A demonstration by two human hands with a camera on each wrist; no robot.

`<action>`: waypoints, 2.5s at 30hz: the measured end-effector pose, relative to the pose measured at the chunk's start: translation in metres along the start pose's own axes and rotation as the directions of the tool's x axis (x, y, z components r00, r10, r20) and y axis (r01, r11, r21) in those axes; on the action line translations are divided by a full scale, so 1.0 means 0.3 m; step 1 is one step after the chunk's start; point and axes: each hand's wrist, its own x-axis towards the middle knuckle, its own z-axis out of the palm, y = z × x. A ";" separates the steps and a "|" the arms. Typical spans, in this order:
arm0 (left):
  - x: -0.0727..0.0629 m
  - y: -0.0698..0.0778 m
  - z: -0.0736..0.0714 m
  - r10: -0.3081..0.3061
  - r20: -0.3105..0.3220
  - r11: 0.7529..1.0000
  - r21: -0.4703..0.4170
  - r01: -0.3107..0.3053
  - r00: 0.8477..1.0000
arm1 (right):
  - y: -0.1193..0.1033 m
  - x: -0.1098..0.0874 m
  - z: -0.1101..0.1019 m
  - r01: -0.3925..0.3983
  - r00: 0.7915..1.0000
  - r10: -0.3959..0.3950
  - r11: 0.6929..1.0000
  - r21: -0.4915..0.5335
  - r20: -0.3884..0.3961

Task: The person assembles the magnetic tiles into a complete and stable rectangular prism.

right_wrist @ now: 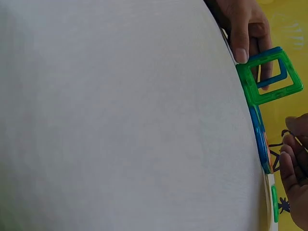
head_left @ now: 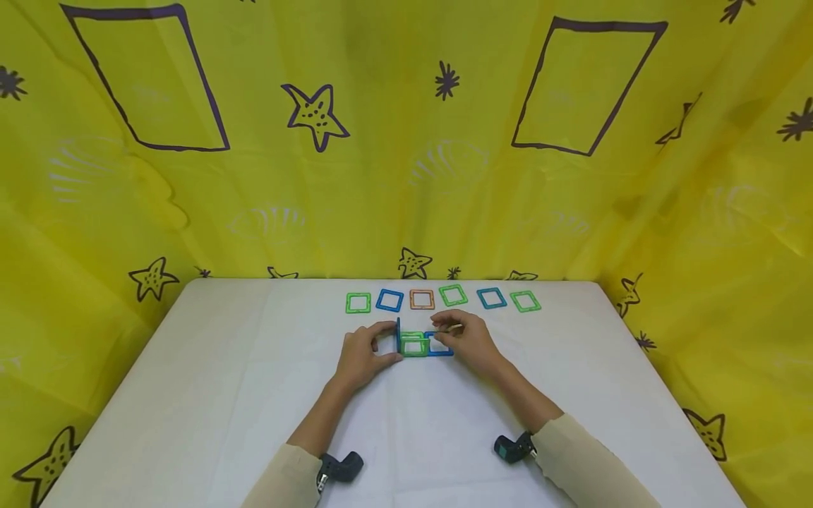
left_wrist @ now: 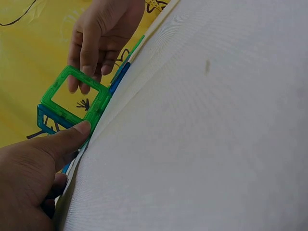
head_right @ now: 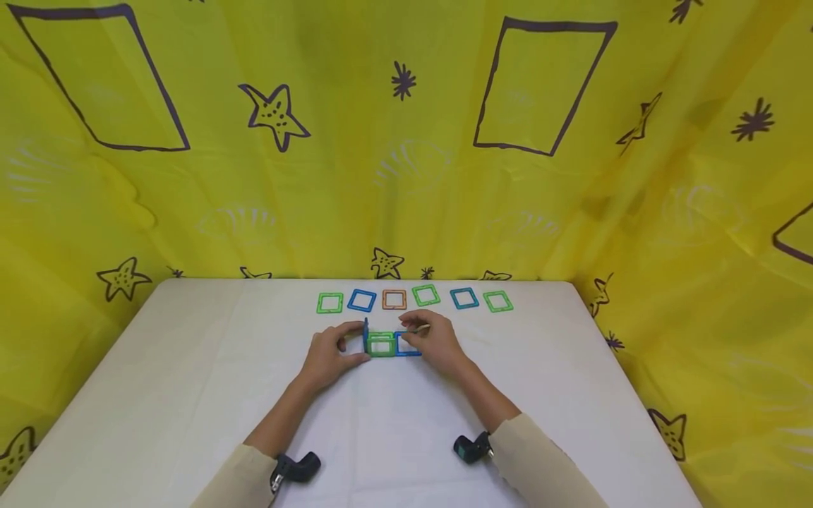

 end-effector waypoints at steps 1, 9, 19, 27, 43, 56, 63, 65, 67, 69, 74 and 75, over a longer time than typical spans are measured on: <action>0.000 -0.001 0.001 -0.002 0.002 1.000 0.000 0.002 1.000 | 0.003 0.004 -0.001 0.000 1.000 0.000 1.000 0.000 -0.006; -0.003 -0.003 0.007 -0.008 0.001 1.000 -0.001 0.008 1.000 | 0.029 0.044 -0.011 -0.029 0.999 0.028 0.999 -0.020 -0.035; -0.004 -0.002 0.000 -0.001 0.005 1.000 0.002 0.001 1.000 | 0.045 0.092 -0.024 -0.020 0.999 0.017 0.996 -0.089 -0.038; -0.001 -0.001 -0.004 -0.007 0.006 1.000 0.006 0.007 1.000 | 0.044 0.119 -0.020 -0.042 0.999 0.038 0.983 -0.177 -0.021; 0.004 0.007 0.001 0.003 0.006 1.000 0.006 -0.003 1.000 | 0.063 0.186 -0.018 -0.034 0.999 0.027 0.932 -0.361 -0.025; 0.005 0.006 -0.004 0.011 0.008 1.000 0.027 -0.011 1.000 | 0.065 0.239 -0.003 -0.026 0.999 0.014 0.881 -0.472 -0.030; 0.002 0.001 -0.007 0.004 0.007 0.999 0.037 -0.004 1.000 | 0.079 0.262 0.009 -0.046 0.999 0.053 0.872 -0.487 0.001; 0.001 -0.001 -0.007 0.007 0.008 0.999 0.039 -0.007 1.000 | 0.079 0.265 0.011 -0.054 0.998 0.063 0.868 -0.494 0.002; 0.001 -0.001 -0.008 0.010 0.006 0.999 0.040 -0.010 1.000 | 0.078 0.268 0.012 -0.056 0.998 0.066 0.862 -0.504 0.001; 0.002 0.000 -0.009 0.014 0.001 0.999 0.038 -0.014 1.000 | 0.075 0.271 0.012 -0.048 0.998 0.059 0.855 -0.517 0.005; 0.005 0.001 -0.012 0.009 0.002 0.999 0.039 -0.009 1.000 | 0.059 0.274 0.010 -0.016 0.999 0.032 0.843 -0.538 0.019; 0.005 0.000 -0.011 0.008 0.003 0.999 0.040 -0.008 1.000 | 0.057 0.273 0.010 -0.014 0.999 0.029 0.841 -0.541 0.019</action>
